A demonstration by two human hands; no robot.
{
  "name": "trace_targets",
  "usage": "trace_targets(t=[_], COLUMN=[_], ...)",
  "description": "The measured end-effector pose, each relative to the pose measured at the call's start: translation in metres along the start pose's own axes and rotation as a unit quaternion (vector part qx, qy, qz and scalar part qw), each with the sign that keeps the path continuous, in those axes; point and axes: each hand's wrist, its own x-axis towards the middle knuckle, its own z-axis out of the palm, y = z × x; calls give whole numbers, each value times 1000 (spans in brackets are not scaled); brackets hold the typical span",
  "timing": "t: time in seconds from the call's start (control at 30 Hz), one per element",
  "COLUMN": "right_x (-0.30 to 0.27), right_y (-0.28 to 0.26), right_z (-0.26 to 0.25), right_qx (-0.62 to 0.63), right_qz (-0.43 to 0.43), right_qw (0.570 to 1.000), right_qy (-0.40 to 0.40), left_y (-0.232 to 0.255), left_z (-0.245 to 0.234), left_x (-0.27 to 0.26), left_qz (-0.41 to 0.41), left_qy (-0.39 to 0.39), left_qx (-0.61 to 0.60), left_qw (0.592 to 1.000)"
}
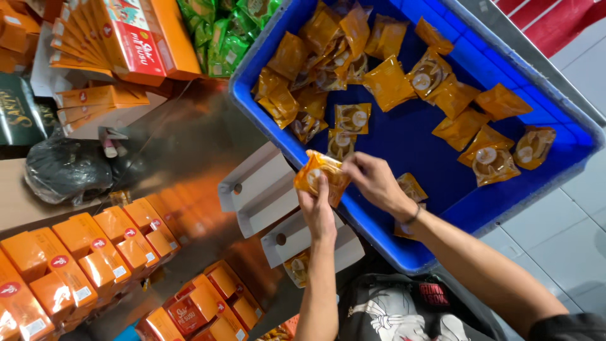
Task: The person repeatedly picks small orange snack packets from a blue bin and places them into white cardboard boxes on a metal table. The person closes the boxes and stacks them with other completed boxes. The process is repeated continuously throughout the clip.
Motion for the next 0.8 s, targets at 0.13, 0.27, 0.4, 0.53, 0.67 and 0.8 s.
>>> trace_targets(t=[0.13, 0.27, 0.4, 0.53, 0.67, 0.8], right_x=[81, 120, 114, 39, -58, -100], right_y=[34, 55, 75, 9, -63, -17], right_z=[-6, -18, -28, -26, 21, 84], right_qx=[-173, -503, -298, -302, -244, -256], right_qz=[-216, -195, -40, -164, -44, -183], right_qw=[953, 835, 953, 939, 956, 893], right_qy=[126, 109, 44, -10, -159, -322], left_y=[-17, -20, -43, -51, -12, -67], left_z=[-23, -52, -85, -105, -118, -142], left_x=[-1, -17, -23, -31, -62, -79], left_qz=[-46, -55, -93, -128, -218, -105], left_qy=[15, 15, 95, 159, 15, -104], left_qx=[-26, -50, -142, -131, 75, -72], left_qw=[999, 997, 981, 970, 973, 986])
